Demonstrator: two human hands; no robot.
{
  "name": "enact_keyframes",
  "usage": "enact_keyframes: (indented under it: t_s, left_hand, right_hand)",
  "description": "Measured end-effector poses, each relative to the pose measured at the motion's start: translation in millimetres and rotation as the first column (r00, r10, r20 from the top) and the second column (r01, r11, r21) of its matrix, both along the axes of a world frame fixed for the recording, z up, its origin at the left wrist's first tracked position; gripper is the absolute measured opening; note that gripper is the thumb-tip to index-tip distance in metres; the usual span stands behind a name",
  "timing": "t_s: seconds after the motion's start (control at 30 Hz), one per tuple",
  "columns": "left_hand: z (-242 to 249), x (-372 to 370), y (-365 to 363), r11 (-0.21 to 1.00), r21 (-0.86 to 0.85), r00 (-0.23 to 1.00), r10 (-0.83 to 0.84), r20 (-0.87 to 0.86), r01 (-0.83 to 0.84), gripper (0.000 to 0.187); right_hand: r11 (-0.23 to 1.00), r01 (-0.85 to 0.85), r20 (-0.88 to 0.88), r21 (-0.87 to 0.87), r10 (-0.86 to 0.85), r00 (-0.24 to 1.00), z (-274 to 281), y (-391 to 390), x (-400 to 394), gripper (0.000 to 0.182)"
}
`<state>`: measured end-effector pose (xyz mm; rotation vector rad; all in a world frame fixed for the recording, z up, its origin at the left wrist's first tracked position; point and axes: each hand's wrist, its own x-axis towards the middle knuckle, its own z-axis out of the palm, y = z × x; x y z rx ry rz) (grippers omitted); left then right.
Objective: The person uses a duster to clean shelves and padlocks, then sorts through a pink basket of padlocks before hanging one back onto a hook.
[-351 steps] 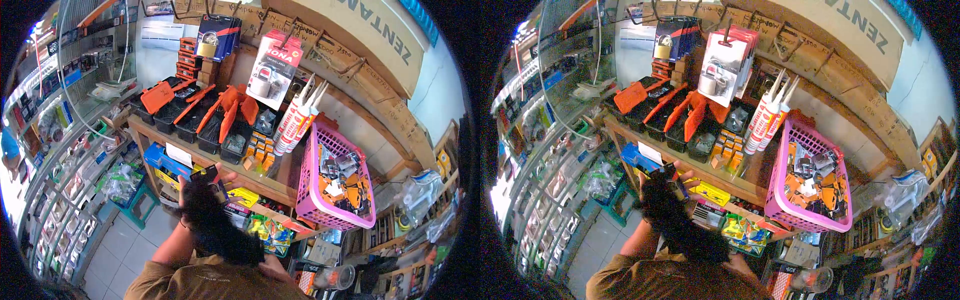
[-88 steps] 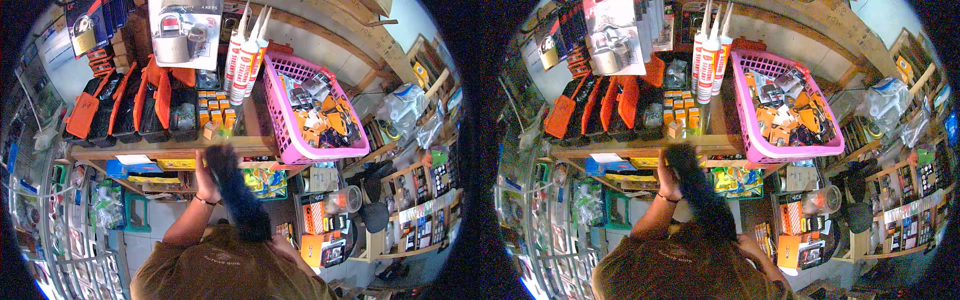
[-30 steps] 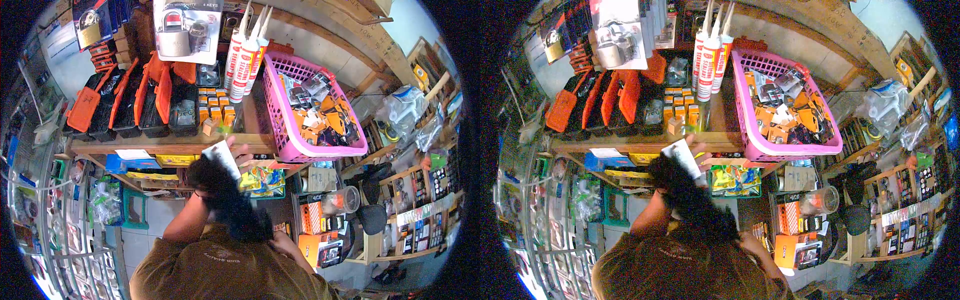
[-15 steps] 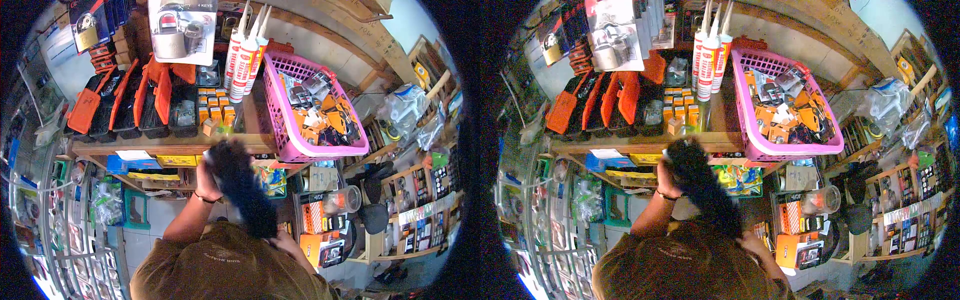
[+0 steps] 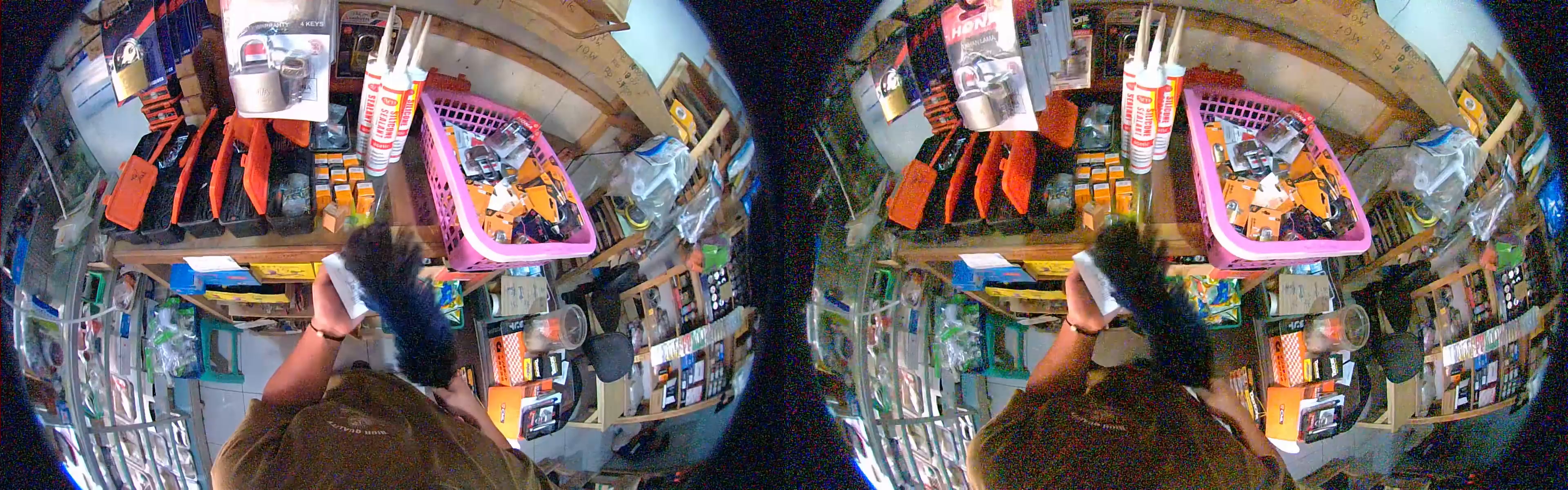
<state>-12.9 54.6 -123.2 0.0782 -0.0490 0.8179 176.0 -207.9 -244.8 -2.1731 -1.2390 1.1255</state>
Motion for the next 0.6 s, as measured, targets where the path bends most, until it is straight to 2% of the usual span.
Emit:
enact_keyframes:
  t_s: [0.03, 0.07, 0.1, 0.17, 0.23, 0.3, 0.37, 0.4, 0.43, 0.5, 0.53, 0.57, 0.6]
  left_hand:
    - [-7, 3, 4, 1.0, -0.002, 1.0, 0.0, -0.002, 0.0, 0.05]
    - [-13, 8, 9, 0.984, 0.164, 0.988, -0.097, 0.124, 0.076, 0.051]
    - [-14, 11, 12, 0.934, 0.334, 0.95, -0.211, 0.23, 0.127, 0.052]
    - [-15, 8, 9, 0.925, 0.368, 0.961, -0.182, 0.21, 0.095, 0.054]
    - [4, 1, -3, 0.999, 0.029, 0.999, 0.029, 0.037, -0.03, 0.056]
    - [6, 3, -4, 0.997, 0.079, 1.0, 0.017, -0.006, -0.016, 0.057]
    - [-4, 13, 2, 0.956, 0.291, 0.955, 0.062, -0.291, 0.026, 0.058]
    - [-26, 14, 12, 0.949, 0.313, 0.997, -0.024, -0.073, 0.046, 0.058]
    - [-16, 12, 8, 0.949, 0.313, 0.997, -0.024, -0.072, 0.045, 0.058]
    - [1, 5, -3, 0.997, 0.056, 0.998, 0.049, -0.047, -0.046, 0.057]
    - [1, 5, -5, 0.999, 0.035, 1.0, 0.028, 0.013, -0.028, 0.057]
    - [-1, 9, -4, 0.999, 0.034, 1.0, 0.026, 0.012, -0.027, 0.057]
    - [-4, 15, -1, 0.986, 0.168, 0.984, 0.036, -0.177, -0.006, 0.058]
  right_hand:
    - [0.974, -0.218, 0.07, 0.056, 0.214, 0.974, -8, -4, 8, 0.026]
    - [0.899, -0.427, 0.15, 0.097, 0.411, 0.899, -12, -6, 11, 0.033]
    - [0.9, -0.425, 0.15, 0.098, 0.409, 0.9, -14, -7, 10, 0.033]
    - [0.96, -0.272, 0.088, 0.069, 0.265, 0.96, -17, -7, 10, 0.033]
    - [0.993, -0.115, 0.029, 0.027, 0.114, 0.993, -20, -7, 8, 0.034]
    - [0.999, -0.036, 0.001, 0.002, 0.036, 0.999, -32, -10, 8, 0.034]
    - [0.96, -0.279, 0.042, 0.019, 0.278, 0.96, -53, -14, 11, 0.035]
    - [0.96, -0.279, 0.043, 0.019, 0.278, 0.96, -40, -11, 10, 0.035]
    - [0.983, -0.174, 0.065, 0.058, 0.17, 0.983, -15, -4, 7, 0.035]
    - [0.993, -0.069, 0.079, 0.095, 0.061, 0.995, -9, -4, 8, 0.036]
    - [0.996, -0.084, 0.058, 0.035, 0.082, 0.995, -2, 0, 4, 0.028]
    - [0.979, -0.202, 0.11, -0.041, 0.205, 0.973, 11, 1, 3, 0.025]
    - [0.942, -0.316, 0.151, -0.113, 0.33, 0.932, 44, 11, -5, 0.022]
